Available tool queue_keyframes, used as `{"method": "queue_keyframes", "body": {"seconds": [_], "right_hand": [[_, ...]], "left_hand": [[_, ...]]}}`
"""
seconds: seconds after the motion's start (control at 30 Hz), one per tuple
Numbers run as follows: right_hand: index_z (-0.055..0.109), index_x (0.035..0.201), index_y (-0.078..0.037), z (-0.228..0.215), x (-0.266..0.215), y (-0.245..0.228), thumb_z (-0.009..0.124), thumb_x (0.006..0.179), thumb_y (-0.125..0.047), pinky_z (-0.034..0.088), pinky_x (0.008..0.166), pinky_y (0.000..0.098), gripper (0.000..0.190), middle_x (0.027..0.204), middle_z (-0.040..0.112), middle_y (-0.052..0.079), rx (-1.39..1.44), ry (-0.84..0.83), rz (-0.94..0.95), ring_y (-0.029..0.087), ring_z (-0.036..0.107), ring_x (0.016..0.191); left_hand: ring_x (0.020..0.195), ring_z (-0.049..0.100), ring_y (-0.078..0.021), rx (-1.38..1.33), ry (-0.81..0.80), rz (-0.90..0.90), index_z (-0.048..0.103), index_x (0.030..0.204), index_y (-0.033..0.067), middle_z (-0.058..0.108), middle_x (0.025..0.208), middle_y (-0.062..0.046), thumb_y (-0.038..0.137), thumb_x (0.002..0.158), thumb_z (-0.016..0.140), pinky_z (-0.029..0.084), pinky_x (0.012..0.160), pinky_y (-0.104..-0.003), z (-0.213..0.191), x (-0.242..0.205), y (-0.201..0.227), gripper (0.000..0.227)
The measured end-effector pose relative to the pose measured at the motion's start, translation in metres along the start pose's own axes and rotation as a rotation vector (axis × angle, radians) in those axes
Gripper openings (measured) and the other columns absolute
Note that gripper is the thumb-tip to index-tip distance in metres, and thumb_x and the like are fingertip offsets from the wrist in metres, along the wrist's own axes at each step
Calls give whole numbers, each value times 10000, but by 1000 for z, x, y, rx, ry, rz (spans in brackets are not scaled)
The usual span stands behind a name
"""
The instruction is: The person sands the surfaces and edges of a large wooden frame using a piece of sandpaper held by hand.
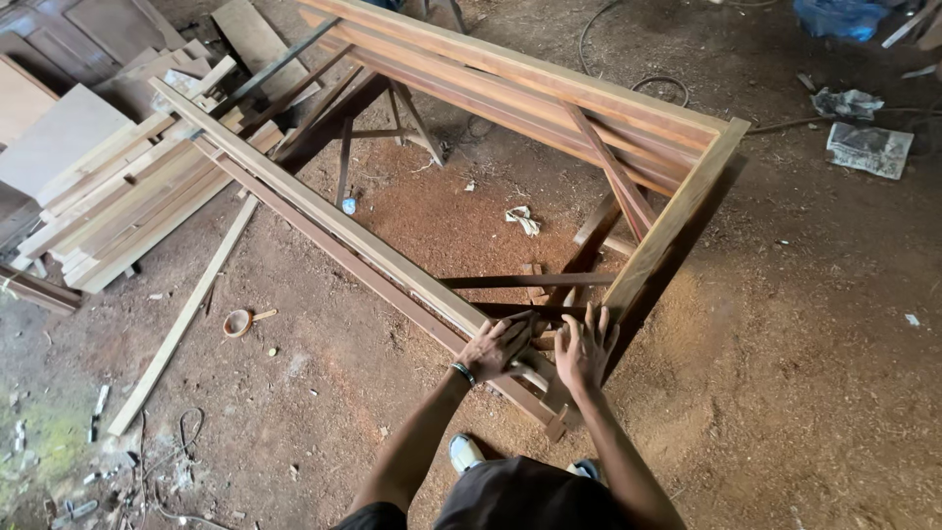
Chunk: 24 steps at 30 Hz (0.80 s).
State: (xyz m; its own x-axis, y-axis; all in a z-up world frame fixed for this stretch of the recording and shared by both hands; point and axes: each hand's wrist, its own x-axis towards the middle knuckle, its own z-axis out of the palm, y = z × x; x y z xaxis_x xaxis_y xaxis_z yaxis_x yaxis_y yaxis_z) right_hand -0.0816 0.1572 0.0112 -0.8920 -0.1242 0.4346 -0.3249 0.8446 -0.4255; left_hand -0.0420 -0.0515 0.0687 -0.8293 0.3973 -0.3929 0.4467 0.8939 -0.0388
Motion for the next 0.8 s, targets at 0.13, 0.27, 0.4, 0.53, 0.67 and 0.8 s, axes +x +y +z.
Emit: {"method": "queue_keyframes", "body": {"seconds": [0.13, 0.27, 0.4, 0.53, 0.67, 0.8], "right_hand": [[601, 1251, -145, -2, -1, -3, 675, 918, -219, -16, 1243, 649, 349, 1629, 343, 222, 30, 34, -77, 430, 141, 1556], [611, 1250, -122, -5, 5, -3, 660, 910, -198, -50, 1238, 630, 352, 1634, 344, 228, 16, -2, -156, 412, 113, 1551], [635, 1200, -141, -6, 3, -1, 662, 916, -190, -14, 1237, 639, 290, 1600, 399, 204, 47, -62, -173, 425, 157, 1542], [654, 1147, -150, -7, 7, 1, 669, 891, -170, 29, 1244, 651, 258, 1534, 475, 183, 69, -70, -172, 444, 230, 1521], [659, 1067, -164, -14, 5, -2, 686, 865, -151, 66, 1232, 648, 205, 1501, 527, 137, 90, -127, -138, 423, 296, 1492], [642, 1117, -149, -18, 9, -4, 688, 887, -133, 95, 1243, 648, 235, 1482, 541, 111, 76, -94, -131, 415, 330, 1490]], "left_hand": [[1487, 374, -215, -17, 574, -29, 366, 1584, 140, 356, 1638, -56, 546, 1085, 336, 329, 1217, -432, 53, 8, 23, 644], [1511, 350, -224, -96, 651, 21, 357, 1557, 107, 381, 1615, -109, 411, 1074, 335, 242, 1254, -424, 65, 0, 45, 571], [1273, 515, -173, -887, 332, -286, 394, 1546, 270, 467, 1611, 63, 225, 1032, 111, 454, 1134, -310, 45, -10, 23, 588], [1470, 363, -241, -127, 770, -354, 478, 1473, 65, 480, 1566, -153, 229, 1081, 395, 227, 1231, -393, 35, -3, -8, 433], [1612, 346, -176, -197, 496, -324, 629, 1199, 238, 490, 1638, 41, 227, 1078, 380, 233, 1362, -268, 37, 17, 30, 278], [1527, 332, -207, -210, 492, -18, 431, 1493, 92, 388, 1599, -81, 381, 1093, 369, 175, 1307, -387, 61, 14, 63, 498]]}}
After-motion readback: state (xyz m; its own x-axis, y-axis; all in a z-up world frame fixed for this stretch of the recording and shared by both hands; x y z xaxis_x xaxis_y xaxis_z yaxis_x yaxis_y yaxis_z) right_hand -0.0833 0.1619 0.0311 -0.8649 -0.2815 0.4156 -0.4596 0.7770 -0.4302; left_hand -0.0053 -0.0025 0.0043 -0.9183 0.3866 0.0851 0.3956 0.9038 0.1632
